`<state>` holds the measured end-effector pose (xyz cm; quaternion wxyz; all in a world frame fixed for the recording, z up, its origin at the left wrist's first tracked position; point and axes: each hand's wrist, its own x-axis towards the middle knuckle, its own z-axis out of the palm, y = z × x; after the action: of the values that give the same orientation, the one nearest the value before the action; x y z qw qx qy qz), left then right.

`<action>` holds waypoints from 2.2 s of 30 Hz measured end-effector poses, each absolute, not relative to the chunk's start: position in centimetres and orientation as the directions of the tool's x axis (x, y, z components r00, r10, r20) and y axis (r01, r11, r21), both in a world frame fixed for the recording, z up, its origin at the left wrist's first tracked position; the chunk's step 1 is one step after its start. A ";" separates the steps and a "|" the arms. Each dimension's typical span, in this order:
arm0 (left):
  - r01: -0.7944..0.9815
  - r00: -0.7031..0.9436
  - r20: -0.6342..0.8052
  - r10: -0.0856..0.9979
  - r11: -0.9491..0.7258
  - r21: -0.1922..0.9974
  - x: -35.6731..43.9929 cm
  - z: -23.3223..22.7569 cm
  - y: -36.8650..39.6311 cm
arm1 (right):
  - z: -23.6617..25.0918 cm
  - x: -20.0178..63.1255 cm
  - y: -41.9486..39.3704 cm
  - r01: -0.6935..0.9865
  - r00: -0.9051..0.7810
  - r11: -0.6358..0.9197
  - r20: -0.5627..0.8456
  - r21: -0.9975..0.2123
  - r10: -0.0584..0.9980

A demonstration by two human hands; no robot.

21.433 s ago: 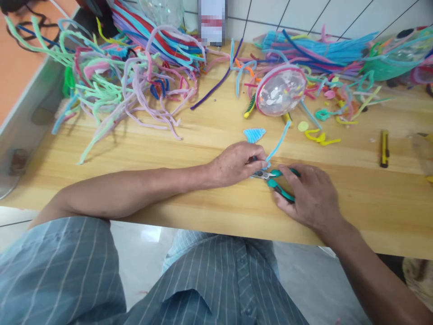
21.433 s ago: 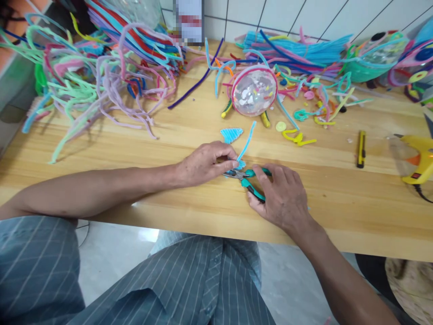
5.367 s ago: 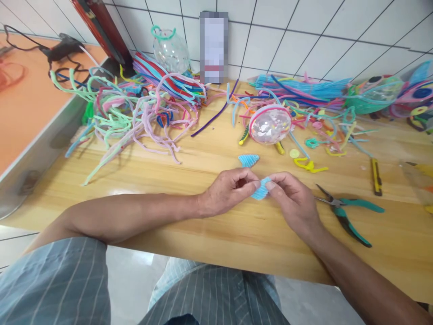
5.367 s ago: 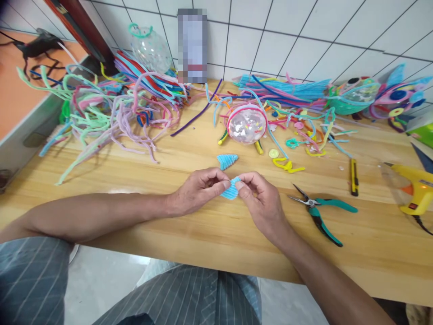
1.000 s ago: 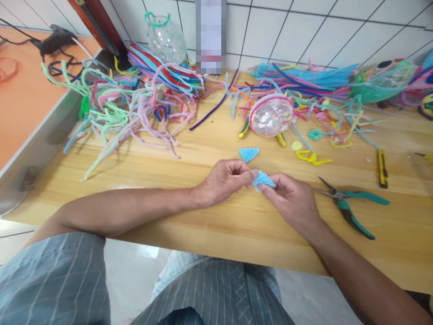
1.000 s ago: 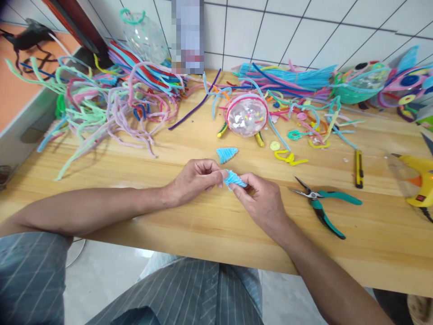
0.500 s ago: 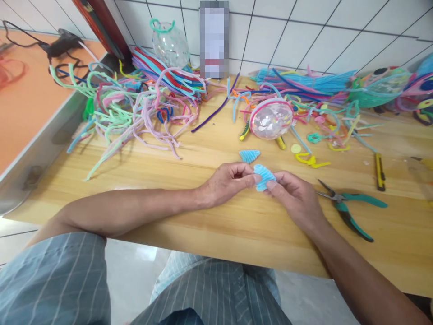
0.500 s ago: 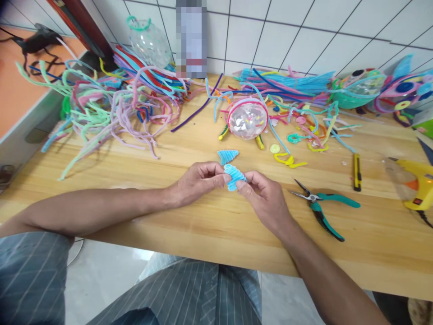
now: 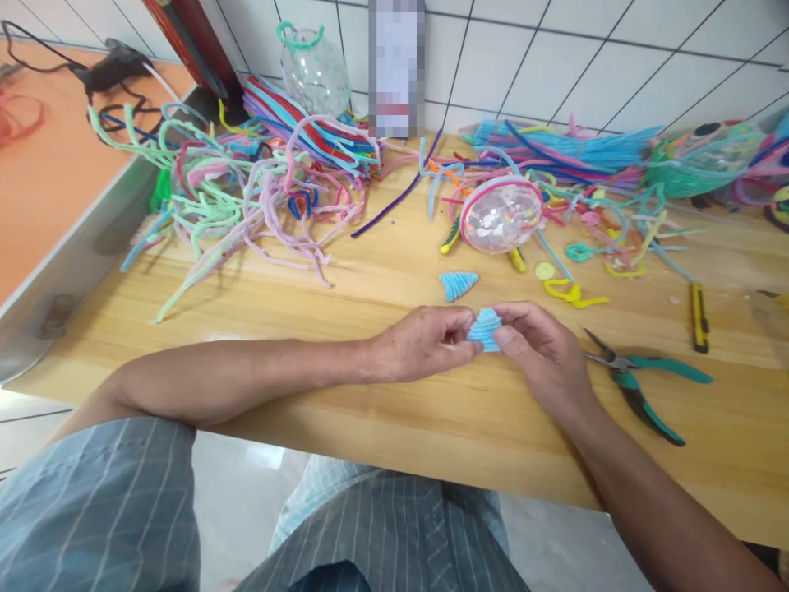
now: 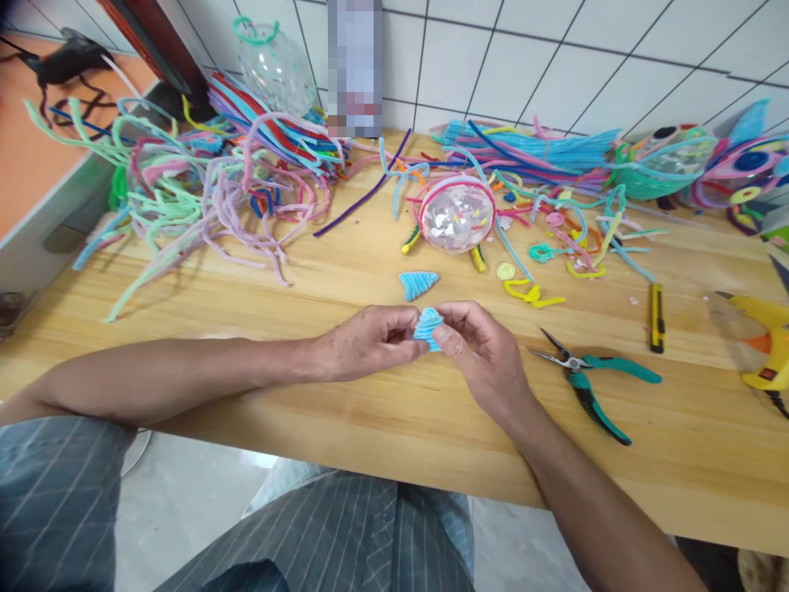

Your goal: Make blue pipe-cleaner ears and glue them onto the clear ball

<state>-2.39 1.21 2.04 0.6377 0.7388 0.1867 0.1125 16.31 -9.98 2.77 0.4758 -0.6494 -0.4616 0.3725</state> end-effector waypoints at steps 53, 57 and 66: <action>-0.045 0.757 0.464 0.459 -0.672 0.739 -3.3 -0.7 1.9 | 1.8 16.0 -10.5 0.044 0.178 -0.312 -0.300 -0.949 0.937; -0.060 0.729 0.518 0.447 -0.713 0.698 -3.4 -0.5 1.9 | 1.7 15.9 -10.6 0.016 0.180 -0.294 -0.287 -0.956 0.941; -0.029 0.739 0.513 0.437 -0.740 0.672 -3.4 -0.3 1.8 | 1.9 15.5 -10.6 0.045 0.208 -0.292 -0.277 -0.955 0.938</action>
<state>-3.36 1.82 -0.33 0.3410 0.8680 0.1174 0.3415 15.49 -10.59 1.90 0.4506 -0.6332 -0.3883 0.4953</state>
